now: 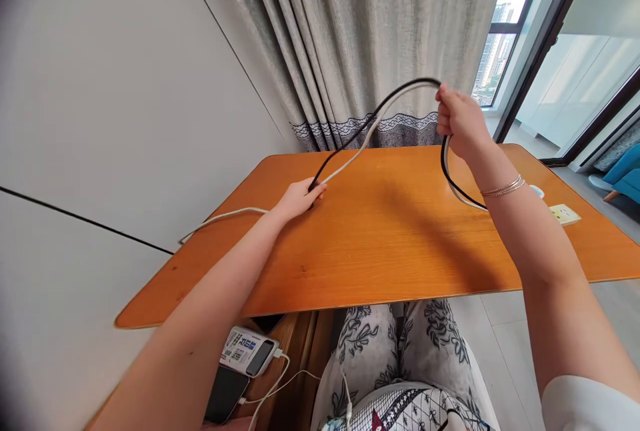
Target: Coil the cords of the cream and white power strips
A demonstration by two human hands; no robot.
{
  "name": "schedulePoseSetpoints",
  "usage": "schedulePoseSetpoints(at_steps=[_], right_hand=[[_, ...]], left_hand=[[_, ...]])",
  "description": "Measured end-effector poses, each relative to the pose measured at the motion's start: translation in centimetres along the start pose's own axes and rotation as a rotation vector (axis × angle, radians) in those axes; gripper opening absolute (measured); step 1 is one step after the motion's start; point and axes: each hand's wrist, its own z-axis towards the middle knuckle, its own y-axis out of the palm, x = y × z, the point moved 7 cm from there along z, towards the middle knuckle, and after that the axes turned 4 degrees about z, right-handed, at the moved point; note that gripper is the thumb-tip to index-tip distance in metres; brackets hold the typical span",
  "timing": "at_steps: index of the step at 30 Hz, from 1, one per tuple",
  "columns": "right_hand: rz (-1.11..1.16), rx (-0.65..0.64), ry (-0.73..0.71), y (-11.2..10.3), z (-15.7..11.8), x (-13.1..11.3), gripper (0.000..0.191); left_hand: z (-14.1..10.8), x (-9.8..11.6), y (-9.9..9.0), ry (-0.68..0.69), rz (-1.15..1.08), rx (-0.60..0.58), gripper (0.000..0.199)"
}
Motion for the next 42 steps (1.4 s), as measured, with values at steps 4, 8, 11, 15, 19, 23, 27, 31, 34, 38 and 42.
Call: schedulePoseSetpoints(at_steps=[4, 8, 11, 15, 19, 23, 27, 31, 34, 38, 42], right_hand=[[0.083, 0.087, -0.01, 0.5, 1.6, -1.7, 0.042], [0.219, 0.184, 0.004, 2.9, 2.8, -2.9, 0.044], [0.278, 0.177, -0.015, 5.1, 4.4, -3.5, 0.044], [0.294, 0.119, -0.004, 8.2, 6.4, -3.2, 0.047], [0.344, 0.128, 0.02, 11.6, 6.4, -3.2, 0.043], [0.452, 0.168, 0.071, 13.5, 5.1, -4.2, 0.037], [0.456, 0.261, 0.081, 11.6, 5.5, -5.4, 0.037], [0.286, 0.355, 0.005, 5.7, 7.6, -6.3, 0.04], [0.177, 0.467, 0.038, 0.1, 8.4, -5.3, 0.043], [0.145, 0.469, 0.117, -5.1, 7.9, -2.6, 0.044], [0.0, 0.433, 0.176, -7.8, 6.9, 1.0, 0.038]], left_hand=[[0.3, 0.1, 1.9, -0.027, -0.235, -0.038, 0.025], [0.9, 3.8, 7.3, -0.077, -0.596, -0.189, 0.032], [1.1, 8.0, 10.8, -0.016, -0.748, -0.237, 0.039], [1.1, 13.0, 14.0, 0.061, -0.867, -0.312, 0.071], [0.7, 16.9, 15.9, 0.155, -0.964, -0.402, 0.09], [-0.1, 20.1, 18.4, 0.214, -0.932, -0.481, 0.068], [-0.6, 20.9, 20.1, 0.136, -0.952, -0.535, 0.03], [0.2, 17.3, 18.2, -0.016, -0.985, -0.418, 0.031], [0.9, 13.1, 14.4, -0.054, -0.981, -0.252, 0.035], [0.5, 9.2, 10.2, 0.014, -0.942, -0.31, 0.049], [-0.9, 7.7, 8.7, 0.043, -0.956, -0.461, 0.053]])
